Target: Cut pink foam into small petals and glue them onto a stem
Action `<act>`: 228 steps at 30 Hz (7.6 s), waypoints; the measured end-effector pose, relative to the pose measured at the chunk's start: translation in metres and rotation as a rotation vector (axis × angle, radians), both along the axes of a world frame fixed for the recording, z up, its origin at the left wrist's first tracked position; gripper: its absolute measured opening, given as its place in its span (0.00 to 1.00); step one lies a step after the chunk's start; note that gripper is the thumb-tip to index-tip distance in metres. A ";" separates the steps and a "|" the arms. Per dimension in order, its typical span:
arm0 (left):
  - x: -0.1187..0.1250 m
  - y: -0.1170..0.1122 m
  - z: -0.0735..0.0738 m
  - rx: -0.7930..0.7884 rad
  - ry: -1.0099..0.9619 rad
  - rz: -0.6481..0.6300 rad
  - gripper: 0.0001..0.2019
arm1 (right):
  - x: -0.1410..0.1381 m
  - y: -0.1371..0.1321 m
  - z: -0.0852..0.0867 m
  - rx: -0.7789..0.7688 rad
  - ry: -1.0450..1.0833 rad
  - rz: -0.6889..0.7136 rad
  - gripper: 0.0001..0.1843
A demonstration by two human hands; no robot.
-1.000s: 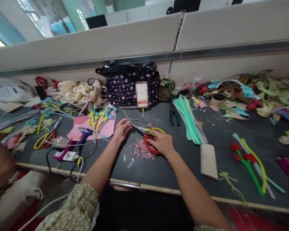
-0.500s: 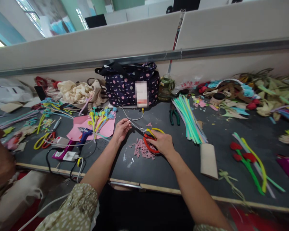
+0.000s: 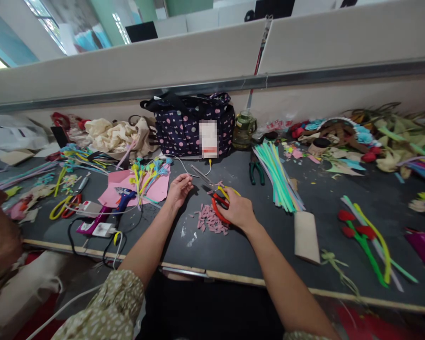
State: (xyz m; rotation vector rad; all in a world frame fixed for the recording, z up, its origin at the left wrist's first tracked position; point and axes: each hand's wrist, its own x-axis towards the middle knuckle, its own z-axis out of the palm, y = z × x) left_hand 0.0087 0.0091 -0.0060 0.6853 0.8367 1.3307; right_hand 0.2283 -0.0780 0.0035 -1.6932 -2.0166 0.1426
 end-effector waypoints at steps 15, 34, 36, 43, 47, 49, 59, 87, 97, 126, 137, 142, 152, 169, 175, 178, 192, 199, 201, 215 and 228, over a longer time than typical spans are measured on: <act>0.000 0.001 -0.001 -0.006 -0.019 -0.003 0.15 | 0.003 0.004 -0.015 0.045 -0.037 -0.020 0.25; 0.000 0.001 -0.002 -0.009 -0.004 -0.008 0.15 | 0.006 0.005 -0.016 0.047 0.062 0.050 0.23; 0.000 0.000 -0.001 -0.016 -0.005 -0.004 0.16 | 0.007 0.005 -0.016 0.044 0.069 0.059 0.22; 0.000 -0.001 0.000 -0.027 -0.006 -0.006 0.15 | 0.008 0.004 -0.017 0.043 0.062 0.073 0.22; 0.000 0.000 0.000 -0.014 -0.011 -0.010 0.14 | 0.008 0.005 -0.018 0.040 0.050 0.044 0.21; 0.000 0.000 0.000 -0.014 -0.005 -0.011 0.14 | 0.008 0.005 -0.018 0.041 0.043 0.001 0.22; 0.003 -0.001 0.001 0.122 0.131 0.096 0.14 | 0.008 0.007 -0.021 0.052 0.027 -0.022 0.24; 0.001 -0.003 0.001 0.111 0.214 0.108 0.16 | 0.013 0.007 -0.027 0.005 0.047 0.032 0.24; -0.002 -0.003 0.003 0.040 0.073 0.044 0.20 | 0.010 0.007 -0.023 0.024 0.004 0.043 0.24; -0.003 0.001 -0.004 -0.090 -0.153 0.009 0.16 | 0.006 0.003 -0.024 0.031 0.053 0.034 0.27; -0.003 0.002 -0.007 -0.106 -0.138 -0.007 0.16 | 0.009 0.003 -0.028 0.031 0.045 0.056 0.30; -0.003 0.002 -0.005 -0.112 -0.136 -0.014 0.16 | 0.010 0.002 -0.027 0.041 0.034 0.065 0.30; -0.004 0.002 -0.007 -0.120 -0.121 -0.016 0.15 | 0.008 0.001 -0.026 0.044 0.059 0.075 0.29; -0.005 0.002 -0.010 -0.102 -0.122 -0.027 0.17 | 0.012 0.002 -0.034 0.086 0.064 0.102 0.29; -0.004 0.002 -0.008 -0.118 -0.129 -0.029 0.17 | 0.014 0.004 -0.037 0.162 0.021 0.126 0.29; -0.004 0.002 -0.008 -0.124 -0.126 -0.024 0.17 | 0.014 0.004 -0.037 0.188 0.003 0.142 0.28; -0.005 0.002 -0.009 -0.074 -0.114 -0.053 0.15 | 0.013 0.003 -0.029 0.218 -0.010 0.140 0.29; -0.007 0.000 -0.006 -0.061 -0.109 -0.042 0.15 | 0.014 0.001 -0.024 0.238 -0.002 0.087 0.29; -0.007 -0.001 -0.005 -0.052 -0.108 -0.026 0.15 | 0.014 0.000 -0.023 0.228 -0.027 0.085 0.30; -0.007 -0.004 0.004 0.086 -0.010 0.037 0.14 | 0.014 0.003 -0.024 0.157 -0.141 -0.012 0.30; -0.013 -0.002 0.006 0.173 -0.019 0.093 0.06 | 0.012 0.003 -0.021 0.113 -0.201 -0.004 0.28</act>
